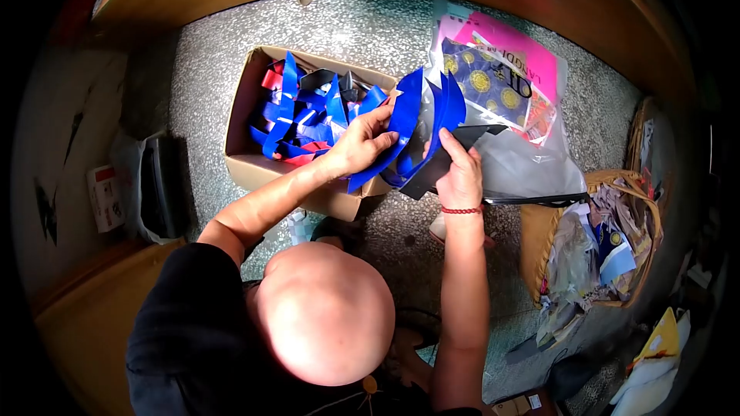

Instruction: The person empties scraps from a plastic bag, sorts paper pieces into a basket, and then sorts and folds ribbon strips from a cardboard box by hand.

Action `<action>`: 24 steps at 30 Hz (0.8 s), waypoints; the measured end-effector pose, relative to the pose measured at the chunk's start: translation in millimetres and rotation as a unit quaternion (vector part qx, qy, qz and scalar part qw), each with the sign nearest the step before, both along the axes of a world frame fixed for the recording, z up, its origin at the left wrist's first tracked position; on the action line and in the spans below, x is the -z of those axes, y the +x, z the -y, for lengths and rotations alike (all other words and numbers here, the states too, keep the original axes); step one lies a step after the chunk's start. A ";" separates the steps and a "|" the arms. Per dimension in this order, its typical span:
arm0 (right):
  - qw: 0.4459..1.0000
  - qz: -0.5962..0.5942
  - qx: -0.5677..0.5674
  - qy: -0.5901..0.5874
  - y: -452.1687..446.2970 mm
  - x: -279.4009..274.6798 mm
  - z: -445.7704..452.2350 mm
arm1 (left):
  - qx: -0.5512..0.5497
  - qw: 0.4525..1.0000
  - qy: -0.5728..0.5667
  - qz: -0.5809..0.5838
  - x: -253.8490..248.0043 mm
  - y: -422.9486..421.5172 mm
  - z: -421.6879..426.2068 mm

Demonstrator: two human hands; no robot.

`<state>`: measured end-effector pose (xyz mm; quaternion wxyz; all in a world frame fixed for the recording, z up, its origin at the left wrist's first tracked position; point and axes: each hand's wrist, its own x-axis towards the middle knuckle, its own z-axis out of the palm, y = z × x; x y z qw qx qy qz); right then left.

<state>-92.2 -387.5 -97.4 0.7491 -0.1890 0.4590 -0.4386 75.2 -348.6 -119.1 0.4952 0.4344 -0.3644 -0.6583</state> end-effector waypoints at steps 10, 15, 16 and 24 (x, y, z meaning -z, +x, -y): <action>0.955 0.260 -0.143 -0.033 -16.3 1.4 -4.4 | 0.201 0.897 0.251 -0.304 -42.6 -4.8 25.1; 0.989 0.135 -0.068 -0.003 -3.2 2.6 3.7 | 0.196 0.907 0.335 -0.162 -66.5 13.4 15.0; 0.988 0.141 -0.070 -0.013 3.1 1.4 6.1 | 0.168 0.936 0.302 -0.068 -82.0 20.5 8.8; 0.942 0.159 -0.295 -0.020 82.7 1.5 0.7 | 0.164 0.945 0.284 -0.005 -168.6 90.2 -16.4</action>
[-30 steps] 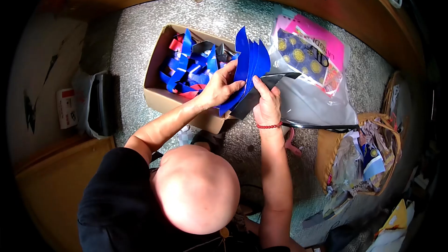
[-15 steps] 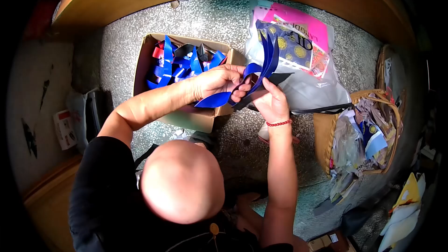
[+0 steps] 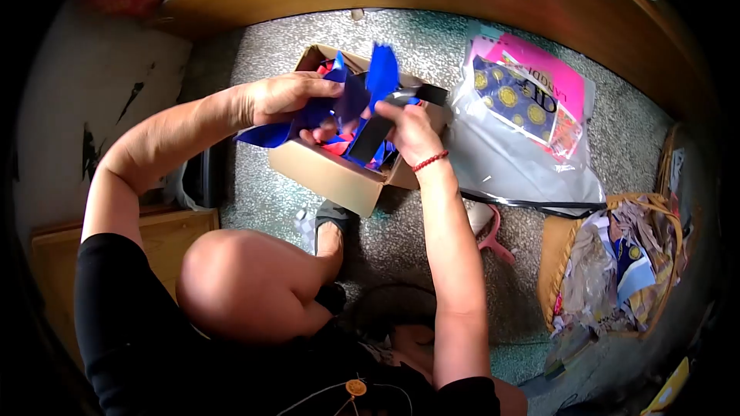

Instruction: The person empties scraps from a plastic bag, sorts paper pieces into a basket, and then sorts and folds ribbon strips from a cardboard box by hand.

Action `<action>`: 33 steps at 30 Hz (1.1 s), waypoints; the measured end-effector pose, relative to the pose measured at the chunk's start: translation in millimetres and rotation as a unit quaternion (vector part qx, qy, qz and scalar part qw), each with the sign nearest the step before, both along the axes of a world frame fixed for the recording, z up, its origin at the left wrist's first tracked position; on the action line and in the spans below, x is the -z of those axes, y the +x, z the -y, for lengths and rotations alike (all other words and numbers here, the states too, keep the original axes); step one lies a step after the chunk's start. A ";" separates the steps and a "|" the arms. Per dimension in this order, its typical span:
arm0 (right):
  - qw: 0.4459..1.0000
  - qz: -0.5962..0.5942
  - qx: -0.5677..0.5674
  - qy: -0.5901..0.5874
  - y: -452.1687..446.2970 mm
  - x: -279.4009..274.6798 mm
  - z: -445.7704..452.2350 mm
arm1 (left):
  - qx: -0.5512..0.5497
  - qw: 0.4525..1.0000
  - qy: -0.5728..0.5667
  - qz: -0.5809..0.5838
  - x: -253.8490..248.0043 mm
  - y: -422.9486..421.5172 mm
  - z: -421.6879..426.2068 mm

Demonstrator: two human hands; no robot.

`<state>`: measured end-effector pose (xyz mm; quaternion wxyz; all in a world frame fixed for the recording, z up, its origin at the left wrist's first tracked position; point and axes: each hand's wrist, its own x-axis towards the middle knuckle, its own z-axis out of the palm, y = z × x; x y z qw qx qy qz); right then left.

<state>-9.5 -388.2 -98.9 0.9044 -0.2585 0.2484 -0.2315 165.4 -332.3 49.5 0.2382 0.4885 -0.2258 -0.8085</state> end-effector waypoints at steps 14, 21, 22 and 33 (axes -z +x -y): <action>0.974 -0.032 0.192 -0.117 -136.2 -45.2 -14.6 | 0.343 0.933 0.025 -0.107 56.5 -118.3 68.1; 0.906 -0.154 0.392 -0.046 -144.1 -37.5 -19.6 | 0.299 0.945 -0.013 -0.129 85.2 -86.7 64.6; 0.900 -0.165 0.399 -0.056 -146.1 -36.8 -20.2 | 0.283 0.951 -0.023 -0.119 90.6 -81.9 65.7; 0.887 -0.186 0.418 -0.060 -147.2 -18.7 -25.2 | 0.316 0.940 -0.016 -0.128 105.2 -64.2 65.0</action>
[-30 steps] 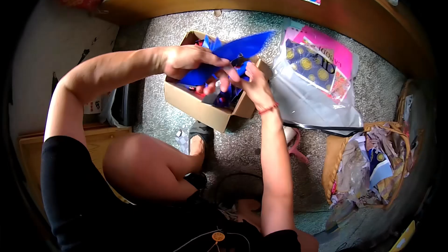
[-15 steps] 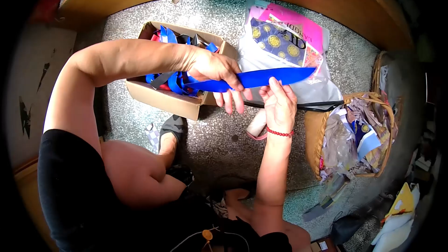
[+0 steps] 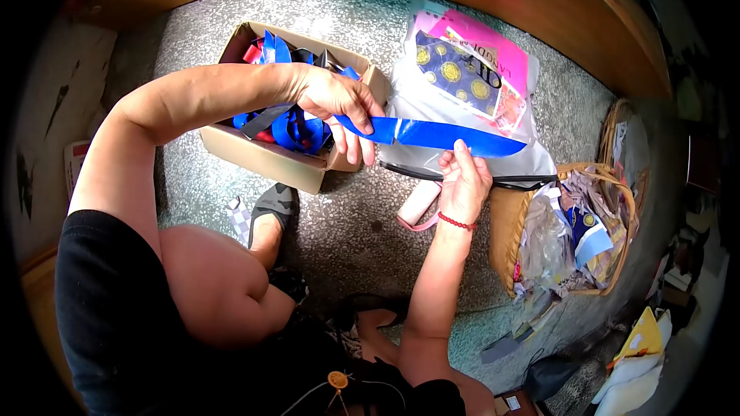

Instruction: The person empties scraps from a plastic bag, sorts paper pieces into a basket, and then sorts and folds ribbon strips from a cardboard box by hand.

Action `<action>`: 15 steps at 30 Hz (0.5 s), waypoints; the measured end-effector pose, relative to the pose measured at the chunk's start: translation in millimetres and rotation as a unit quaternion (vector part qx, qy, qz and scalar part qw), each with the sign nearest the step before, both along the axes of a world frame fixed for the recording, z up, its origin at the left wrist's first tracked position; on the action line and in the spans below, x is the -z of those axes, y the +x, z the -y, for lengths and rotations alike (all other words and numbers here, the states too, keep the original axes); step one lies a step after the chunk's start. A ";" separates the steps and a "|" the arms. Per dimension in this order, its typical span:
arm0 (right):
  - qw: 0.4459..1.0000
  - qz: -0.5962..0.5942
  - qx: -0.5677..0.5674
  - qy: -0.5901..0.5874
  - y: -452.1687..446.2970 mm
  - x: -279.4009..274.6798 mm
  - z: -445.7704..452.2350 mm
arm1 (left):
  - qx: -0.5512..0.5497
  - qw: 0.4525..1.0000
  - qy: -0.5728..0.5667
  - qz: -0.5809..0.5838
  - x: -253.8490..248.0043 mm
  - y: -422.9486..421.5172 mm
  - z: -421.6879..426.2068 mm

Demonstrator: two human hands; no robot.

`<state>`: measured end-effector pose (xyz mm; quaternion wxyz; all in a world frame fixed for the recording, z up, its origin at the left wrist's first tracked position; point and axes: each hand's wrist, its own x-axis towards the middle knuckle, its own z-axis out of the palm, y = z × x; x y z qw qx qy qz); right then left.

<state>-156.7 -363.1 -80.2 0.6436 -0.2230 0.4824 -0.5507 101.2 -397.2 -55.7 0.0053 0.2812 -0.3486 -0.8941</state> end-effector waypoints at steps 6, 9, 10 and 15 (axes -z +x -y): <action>0.997 -0.044 -0.050 -0.029 13.2 -4.7 -1.0 | -0.086 0.983 -0.125 0.106 -1.8 -10.0 -1.6; 0.996 -0.053 -0.060 -0.028 21.7 -5.5 -3.0 | -0.109 0.987 -0.092 0.076 -5.2 -20.8 1.2; 0.996 -0.067 -0.052 -0.035 24.8 -5.6 -3.9 | -0.118 0.985 -0.106 0.064 -5.0 -24.4 1.8; 0.994 -0.079 -0.066 -0.042 29.6 -7.6 -6.0 | -0.138 0.950 -0.262 0.100 1.2 -33.5 7.1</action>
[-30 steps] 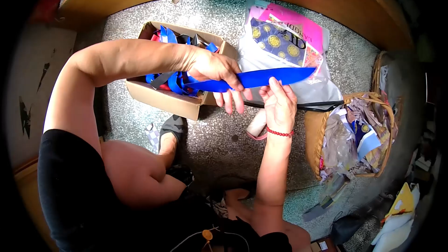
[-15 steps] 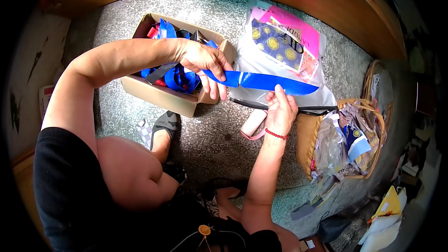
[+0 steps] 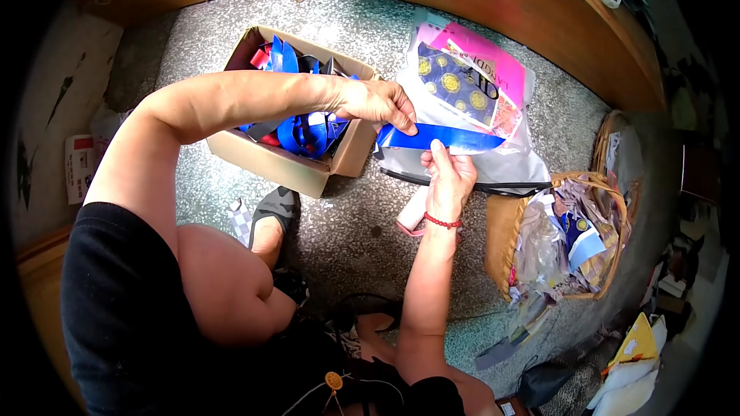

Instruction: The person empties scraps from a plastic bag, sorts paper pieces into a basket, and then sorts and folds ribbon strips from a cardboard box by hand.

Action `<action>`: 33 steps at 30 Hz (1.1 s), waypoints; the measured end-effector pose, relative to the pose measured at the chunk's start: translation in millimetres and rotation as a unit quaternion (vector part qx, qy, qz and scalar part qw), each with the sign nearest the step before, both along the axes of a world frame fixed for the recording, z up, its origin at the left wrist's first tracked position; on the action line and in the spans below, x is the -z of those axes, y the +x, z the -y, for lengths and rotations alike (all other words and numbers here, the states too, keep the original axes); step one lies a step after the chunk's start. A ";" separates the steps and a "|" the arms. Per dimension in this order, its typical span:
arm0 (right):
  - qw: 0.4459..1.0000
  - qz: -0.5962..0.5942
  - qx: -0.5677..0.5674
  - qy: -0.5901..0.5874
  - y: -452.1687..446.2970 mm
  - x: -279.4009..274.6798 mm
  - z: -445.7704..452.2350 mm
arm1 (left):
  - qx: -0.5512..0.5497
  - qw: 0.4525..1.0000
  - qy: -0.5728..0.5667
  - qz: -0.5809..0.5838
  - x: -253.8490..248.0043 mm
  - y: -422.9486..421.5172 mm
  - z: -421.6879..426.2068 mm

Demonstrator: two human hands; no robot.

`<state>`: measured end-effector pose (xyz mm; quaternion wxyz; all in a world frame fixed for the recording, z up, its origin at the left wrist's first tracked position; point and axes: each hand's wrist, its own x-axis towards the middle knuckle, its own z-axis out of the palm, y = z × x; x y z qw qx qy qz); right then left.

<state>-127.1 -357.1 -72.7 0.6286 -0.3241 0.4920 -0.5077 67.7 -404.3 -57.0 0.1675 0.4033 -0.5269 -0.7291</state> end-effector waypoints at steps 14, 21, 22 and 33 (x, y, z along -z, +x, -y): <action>0.987 -0.090 -0.069 -0.115 -1.8 2.2 -2.4 | -0.099 0.990 0.095 -0.044 -4.7 -8.9 2.1; 0.967 -0.144 -0.048 -0.206 0.0 2.2 -3.5 | -0.030 0.997 0.051 -0.045 -8.7 -9.3 1.1; 0.971 -0.148 -0.041 -0.181 -0.2 -4.0 -3.3 | -0.001 1.000 -0.009 -0.024 2.8 -8.6 4.7; 0.978 -0.053 -0.077 -0.188 -6.7 5.4 -4.4 | -0.070 0.990 0.078 -0.096 -9.0 -12.0 2.8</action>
